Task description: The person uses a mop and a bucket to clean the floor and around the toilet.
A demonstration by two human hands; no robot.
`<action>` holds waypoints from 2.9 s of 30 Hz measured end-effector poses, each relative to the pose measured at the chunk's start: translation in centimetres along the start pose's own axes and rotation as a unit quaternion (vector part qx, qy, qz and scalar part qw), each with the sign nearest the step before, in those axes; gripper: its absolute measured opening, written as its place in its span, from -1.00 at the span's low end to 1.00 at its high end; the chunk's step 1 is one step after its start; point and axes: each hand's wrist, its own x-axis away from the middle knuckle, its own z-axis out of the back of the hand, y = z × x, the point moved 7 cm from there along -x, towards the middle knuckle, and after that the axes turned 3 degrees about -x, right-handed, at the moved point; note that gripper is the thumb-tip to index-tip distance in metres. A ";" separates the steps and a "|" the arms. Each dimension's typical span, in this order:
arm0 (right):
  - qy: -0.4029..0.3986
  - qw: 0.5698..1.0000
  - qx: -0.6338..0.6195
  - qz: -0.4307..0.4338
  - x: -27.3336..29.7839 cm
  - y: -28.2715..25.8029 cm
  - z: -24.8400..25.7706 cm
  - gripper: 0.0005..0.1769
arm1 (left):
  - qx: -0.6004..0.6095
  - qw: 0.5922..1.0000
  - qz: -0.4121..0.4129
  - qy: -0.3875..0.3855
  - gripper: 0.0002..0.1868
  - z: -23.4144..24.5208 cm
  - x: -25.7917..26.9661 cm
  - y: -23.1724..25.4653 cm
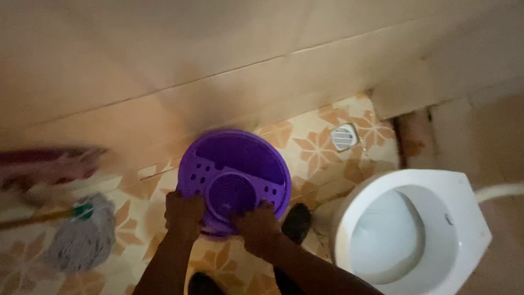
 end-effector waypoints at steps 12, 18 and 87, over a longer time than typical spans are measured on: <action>0.044 0.991 -0.070 0.101 -2.3 -10.3 -4.3 -0.37 | 0.635 0.753 0.089 -0.146 -0.30 6.4 -4.9 -22.1; 0.113 0.974 -0.037 0.191 -3.1 -12.9 -3.8 -0.36 | 0.656 0.727 0.078 -0.186 -0.21 5.7 -6.8 -28.9; 0.400 0.620 -0.605 0.297 49.3 -19.1 43.3 -0.37 | 0.086 0.937 -0.305 -0.145 -0.46 12.7 38.6 11.9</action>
